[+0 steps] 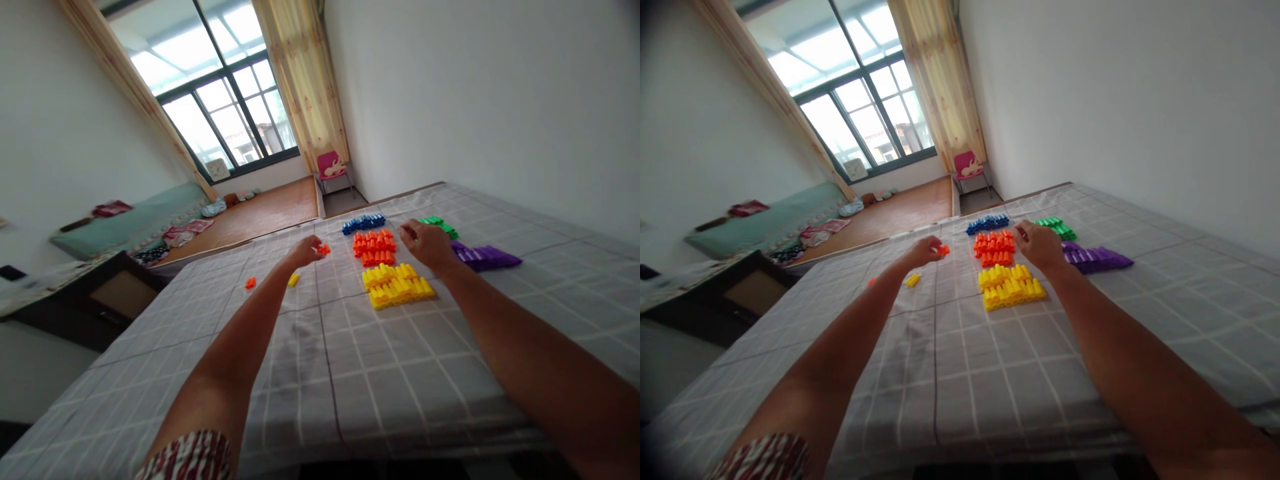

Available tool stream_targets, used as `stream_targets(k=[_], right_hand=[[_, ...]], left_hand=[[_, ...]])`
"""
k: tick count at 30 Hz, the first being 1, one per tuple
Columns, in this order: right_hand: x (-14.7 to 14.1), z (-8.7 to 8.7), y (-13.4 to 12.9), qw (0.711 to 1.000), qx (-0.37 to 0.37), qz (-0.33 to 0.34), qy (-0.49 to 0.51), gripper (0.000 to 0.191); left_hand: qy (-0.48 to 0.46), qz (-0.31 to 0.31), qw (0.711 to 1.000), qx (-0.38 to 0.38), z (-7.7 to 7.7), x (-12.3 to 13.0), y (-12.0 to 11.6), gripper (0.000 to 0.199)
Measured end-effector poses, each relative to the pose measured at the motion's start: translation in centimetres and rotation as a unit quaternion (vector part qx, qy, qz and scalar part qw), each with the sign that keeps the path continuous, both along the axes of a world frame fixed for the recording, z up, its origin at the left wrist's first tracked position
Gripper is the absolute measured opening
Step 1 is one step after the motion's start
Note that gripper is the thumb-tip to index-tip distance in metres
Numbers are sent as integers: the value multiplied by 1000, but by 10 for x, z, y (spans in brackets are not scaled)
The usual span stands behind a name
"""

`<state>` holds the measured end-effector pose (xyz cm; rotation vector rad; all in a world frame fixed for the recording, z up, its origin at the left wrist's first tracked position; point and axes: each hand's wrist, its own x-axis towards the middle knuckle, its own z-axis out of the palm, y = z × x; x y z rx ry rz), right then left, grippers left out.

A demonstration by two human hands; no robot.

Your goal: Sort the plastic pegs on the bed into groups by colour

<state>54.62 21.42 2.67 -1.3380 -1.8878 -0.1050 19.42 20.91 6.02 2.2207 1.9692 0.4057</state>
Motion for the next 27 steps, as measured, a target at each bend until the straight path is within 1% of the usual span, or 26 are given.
stream_targets(k=[1, 3, 5, 6, 8, 12, 14, 17, 19, 21, 22, 24, 26, 27], right_hand=[[0, 0, 0, 1000, -1, 0, 3, 28], [1, 1, 0, 1000, -1, -4, 8, 28], [2, 3, -1, 1000, -1, -6, 14, 27], [2, 4, -1, 1000, -1, -6, 16, 27], [2, 6, -1, 1000, -1, -6, 18, 27], [1, 9, -3, 1000, -1, -2, 21, 28], [0, 9, -4, 1000, 0, 2, 22, 28], [-1, 7, -2, 1000, 3, 4, 18, 28], [0, 4, -1, 1000, 5, 6, 13, 28], [0, 2, -1, 1000, 7, 7, 7, 28], [0, 2, -2, 1000, 8, 5, 4, 29], [0, 1, -3, 1000, 7, -1, 1, 29], [0, 1, -4, 1000, 4, -1, -1, 30], [-1, 0, -5, 1000, 3, 2, -1, 30]], left_hand=[[-19, -55, 998, 12, -1, 21, 3, 41], [-44, -128, 990, 29, -3, 61, 7, 35], [-45, -167, 984, 35, -6, 91, 9, 34], [-35, -177, 983, 36, -7, 101, 9, 34], [-3, -183, 983, 36, -10, 115, 8, 34], [51, -173, 983, 20, -12, 128, 4, 32], [62, -166, 984, 17, -12, 134, 2, 31], [52, -159, 985, 45, -9, 136, -1, 33], [22, -151, 985, 75, -4, 125, -8, 35], [-8, -131, 986, 106, 4, 101, -20, 35], [-15, -117, 986, 116, 9, 83, -29, 34], [-8, -74, 990, 121, 19, 38, -53, 33], [16, -15, 996, 91, 28, -12, -83, 31], [27, 16, 998, 62, 30, -36, -99, 31]])
